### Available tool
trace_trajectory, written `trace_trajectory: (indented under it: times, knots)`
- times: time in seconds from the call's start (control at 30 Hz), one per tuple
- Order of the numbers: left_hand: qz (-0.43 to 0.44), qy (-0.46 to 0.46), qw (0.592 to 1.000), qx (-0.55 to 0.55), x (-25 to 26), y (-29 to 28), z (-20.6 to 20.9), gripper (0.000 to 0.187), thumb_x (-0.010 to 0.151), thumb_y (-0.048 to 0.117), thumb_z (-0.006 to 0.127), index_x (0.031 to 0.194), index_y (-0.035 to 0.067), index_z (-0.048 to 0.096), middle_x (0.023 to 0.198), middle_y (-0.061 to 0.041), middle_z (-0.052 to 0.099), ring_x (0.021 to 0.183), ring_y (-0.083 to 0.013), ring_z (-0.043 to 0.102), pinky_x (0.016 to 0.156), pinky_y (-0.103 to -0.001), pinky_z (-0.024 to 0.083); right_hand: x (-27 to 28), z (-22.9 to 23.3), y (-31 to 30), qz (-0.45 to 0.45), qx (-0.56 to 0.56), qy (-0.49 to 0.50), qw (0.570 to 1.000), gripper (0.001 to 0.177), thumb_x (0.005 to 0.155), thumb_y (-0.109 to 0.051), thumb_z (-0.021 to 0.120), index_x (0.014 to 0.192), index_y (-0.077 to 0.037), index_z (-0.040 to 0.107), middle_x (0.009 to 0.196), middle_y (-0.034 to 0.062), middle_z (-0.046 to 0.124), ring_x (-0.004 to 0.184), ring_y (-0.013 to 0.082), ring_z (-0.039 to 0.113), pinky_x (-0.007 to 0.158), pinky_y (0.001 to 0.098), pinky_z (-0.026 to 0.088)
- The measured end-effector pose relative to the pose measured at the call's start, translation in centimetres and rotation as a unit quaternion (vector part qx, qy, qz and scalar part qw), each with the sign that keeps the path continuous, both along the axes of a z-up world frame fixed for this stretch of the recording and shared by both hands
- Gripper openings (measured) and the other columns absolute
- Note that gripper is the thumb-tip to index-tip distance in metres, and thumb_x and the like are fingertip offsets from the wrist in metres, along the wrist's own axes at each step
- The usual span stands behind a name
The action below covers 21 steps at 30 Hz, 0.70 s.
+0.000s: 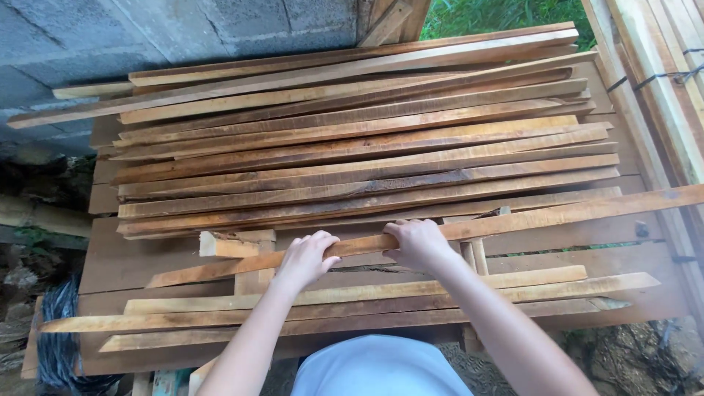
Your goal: Sorting and inspecting wooden strips at a workbench in a workshop environment.
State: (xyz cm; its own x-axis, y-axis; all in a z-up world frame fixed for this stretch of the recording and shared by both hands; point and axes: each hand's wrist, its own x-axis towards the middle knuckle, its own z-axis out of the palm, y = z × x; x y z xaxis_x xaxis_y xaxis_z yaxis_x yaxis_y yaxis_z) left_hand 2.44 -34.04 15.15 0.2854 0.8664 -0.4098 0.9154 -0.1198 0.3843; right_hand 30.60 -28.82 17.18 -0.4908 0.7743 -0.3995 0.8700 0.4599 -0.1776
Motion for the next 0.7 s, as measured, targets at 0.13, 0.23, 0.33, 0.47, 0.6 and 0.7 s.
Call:
trace_trajectory:
  times: [0.13,0.23,0.33,0.47,0.6,0.7]
  knots:
    - [0.012,-0.013,1.0,-0.003,-0.5,-0.3,-1.5,0.048,0.088,0.04,0.074,0.133,0.029,0.065,0.133,0.004,0.063,0.119,-0.0284,0.065,0.101,-0.046,0.05,-0.9,0.1,-0.6,-0.01,-0.01,-0.019,1.0,0.041,0.08,-0.052,0.071,0.114,-0.029,0.067,0.1,-0.0022,0.071,0.098,0.0273,0.071,0.081,0.043,0.054]
    - [0.045,-0.064,0.997,-0.022,-0.7,-0.9,-1.1,0.046,0.087,0.038,0.075,0.131,0.026,0.067,0.131,0.002,0.065,0.12,-0.0301,0.064,0.104,-0.047,0.047,-1.5,1.4,-1.0,-0.013,-0.022,-0.031,0.999,0.041,0.081,-0.05,0.072,0.116,-0.029,0.067,0.1,-0.0021,0.071,0.099,0.0261,0.072,0.083,0.0415,0.054]
    - [0.062,-0.092,0.993,-0.035,-0.7,-1.1,-0.2,0.045,0.085,0.037,0.077,0.127,0.026,0.07,0.128,0.002,0.067,0.119,-0.0303,0.064,0.104,-0.047,0.047,-1.5,1.1,-1.2,-0.026,-0.042,-0.029,0.998,0.04,0.079,-0.052,0.074,0.112,-0.029,0.069,0.097,-0.0028,0.071,0.098,0.0255,0.072,0.082,0.0406,0.054]
    - [0.087,-0.117,0.987,-0.067,-1.2,-1.6,-0.3,0.045,0.083,0.036,0.079,0.126,0.027,0.072,0.129,0.003,0.068,0.122,-0.0283,0.063,0.107,-0.047,0.044,-1.7,1.0,-2.4,-0.051,-0.086,-0.02,0.995,0.037,0.082,-0.05,0.071,0.112,-0.03,0.071,0.096,-0.0007,0.072,0.096,0.0277,0.073,0.081,0.043,0.054]
    - [0.101,-0.095,0.987,-0.082,-1.2,-2.2,-3.2,0.044,0.083,0.034,0.08,0.126,0.03,0.072,0.131,0.005,0.068,0.124,-0.0253,0.062,0.112,-0.047,0.04,-1.9,-1.3,-3.1,-0.055,-0.115,-0.031,0.991,0.042,0.084,-0.051,0.073,0.121,-0.032,0.07,0.106,-0.0023,0.072,0.107,0.0244,0.069,0.094,0.0415,0.049]
    - [0.096,-0.046,0.993,-0.054,-0.4,-2.3,-8.8,0.05,0.083,0.04,0.079,0.131,0.04,0.066,0.133,0.016,0.063,0.126,-0.0159,0.058,0.117,-0.046,0.033,-2.1,-2.9,-1.7,-0.055,-0.079,0.0,0.995,0.043,0.083,-0.046,0.075,0.122,-0.031,0.07,0.108,-0.0037,0.071,0.11,0.0215,0.067,0.1,0.0406,0.045]
